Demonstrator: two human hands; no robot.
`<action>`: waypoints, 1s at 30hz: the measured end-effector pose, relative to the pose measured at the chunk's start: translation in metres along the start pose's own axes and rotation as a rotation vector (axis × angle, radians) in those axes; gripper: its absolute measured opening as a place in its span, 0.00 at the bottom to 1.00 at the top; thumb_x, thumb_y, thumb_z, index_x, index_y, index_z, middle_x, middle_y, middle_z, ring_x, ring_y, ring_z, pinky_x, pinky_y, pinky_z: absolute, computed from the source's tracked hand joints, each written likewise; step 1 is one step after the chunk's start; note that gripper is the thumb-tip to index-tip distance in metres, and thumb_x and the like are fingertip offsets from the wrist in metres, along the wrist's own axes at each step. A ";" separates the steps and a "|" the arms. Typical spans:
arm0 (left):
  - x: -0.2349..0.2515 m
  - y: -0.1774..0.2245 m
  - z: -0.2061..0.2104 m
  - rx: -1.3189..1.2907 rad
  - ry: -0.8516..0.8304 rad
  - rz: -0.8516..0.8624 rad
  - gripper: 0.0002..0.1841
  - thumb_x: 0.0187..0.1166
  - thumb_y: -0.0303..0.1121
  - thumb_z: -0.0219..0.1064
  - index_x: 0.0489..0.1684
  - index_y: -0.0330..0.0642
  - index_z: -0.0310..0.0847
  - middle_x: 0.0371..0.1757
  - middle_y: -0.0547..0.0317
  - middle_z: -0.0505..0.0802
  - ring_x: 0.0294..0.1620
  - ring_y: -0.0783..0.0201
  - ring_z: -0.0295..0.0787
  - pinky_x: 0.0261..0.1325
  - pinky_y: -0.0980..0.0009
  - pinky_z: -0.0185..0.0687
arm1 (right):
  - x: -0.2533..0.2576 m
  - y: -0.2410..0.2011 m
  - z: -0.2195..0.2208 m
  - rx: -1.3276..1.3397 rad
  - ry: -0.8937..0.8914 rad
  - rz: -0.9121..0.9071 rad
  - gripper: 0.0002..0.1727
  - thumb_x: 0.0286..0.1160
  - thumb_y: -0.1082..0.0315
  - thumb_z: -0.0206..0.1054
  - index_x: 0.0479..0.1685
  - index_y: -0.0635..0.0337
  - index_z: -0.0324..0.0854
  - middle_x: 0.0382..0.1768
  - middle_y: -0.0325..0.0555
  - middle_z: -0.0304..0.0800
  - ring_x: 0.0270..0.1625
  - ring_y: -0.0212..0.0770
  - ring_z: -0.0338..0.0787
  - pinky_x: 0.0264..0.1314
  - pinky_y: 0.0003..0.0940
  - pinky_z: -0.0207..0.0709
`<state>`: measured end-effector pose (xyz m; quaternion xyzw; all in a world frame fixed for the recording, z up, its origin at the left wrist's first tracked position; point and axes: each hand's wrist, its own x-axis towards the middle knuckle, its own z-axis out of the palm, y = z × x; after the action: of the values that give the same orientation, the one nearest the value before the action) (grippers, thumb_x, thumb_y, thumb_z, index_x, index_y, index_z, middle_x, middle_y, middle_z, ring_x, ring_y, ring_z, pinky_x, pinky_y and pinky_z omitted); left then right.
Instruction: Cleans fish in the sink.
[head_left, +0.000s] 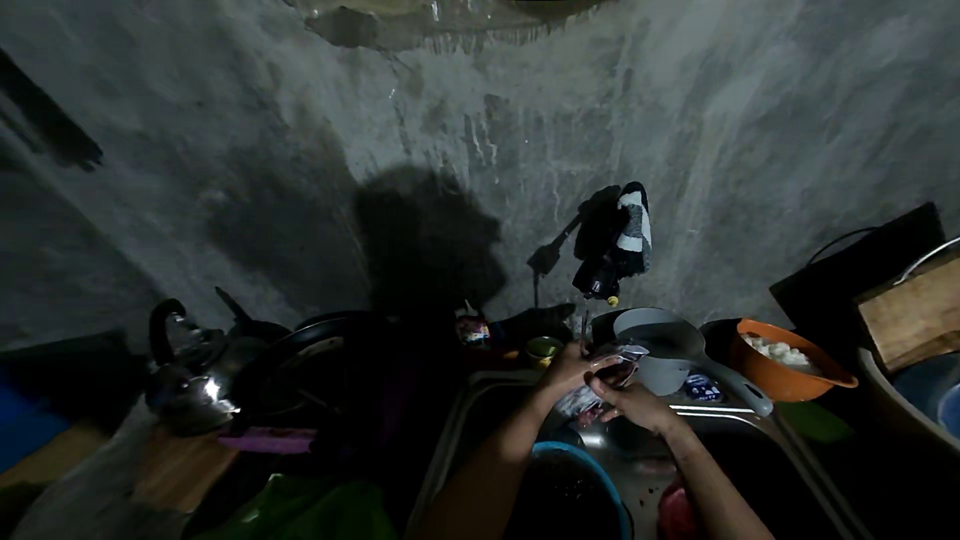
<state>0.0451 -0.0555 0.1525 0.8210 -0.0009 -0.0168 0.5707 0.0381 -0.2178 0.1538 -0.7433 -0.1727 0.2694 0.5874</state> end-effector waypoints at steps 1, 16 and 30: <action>0.000 0.000 0.000 0.005 -0.006 -0.001 0.21 0.80 0.39 0.73 0.61 0.31 0.80 0.51 0.42 0.90 0.51 0.55 0.87 0.62 0.54 0.81 | 0.000 -0.001 0.000 -0.001 -0.001 0.017 0.24 0.88 0.55 0.63 0.68 0.67 0.76 0.53 0.53 0.87 0.49 0.40 0.91 0.51 0.38 0.88; -0.016 0.010 0.004 -0.103 0.248 -0.152 0.25 0.83 0.50 0.68 0.66 0.38 0.80 0.61 0.38 0.88 0.62 0.45 0.84 0.66 0.45 0.77 | 0.003 0.028 0.054 0.317 0.533 -0.352 0.18 0.85 0.76 0.58 0.71 0.73 0.73 0.40 0.51 0.88 0.25 0.30 0.86 0.28 0.26 0.84; -0.021 -0.001 0.008 -0.209 0.431 -0.215 0.27 0.85 0.52 0.65 0.68 0.36 0.80 0.65 0.35 0.86 0.66 0.40 0.81 0.67 0.41 0.74 | 0.009 0.052 0.089 -0.063 0.886 -0.490 0.12 0.74 0.80 0.64 0.49 0.74 0.90 0.51 0.64 0.93 0.53 0.53 0.93 0.59 0.46 0.85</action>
<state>0.0238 -0.0618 0.1493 0.7375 0.2099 0.0979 0.6344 -0.0117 -0.1558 0.0875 -0.7410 -0.0843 -0.2230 0.6277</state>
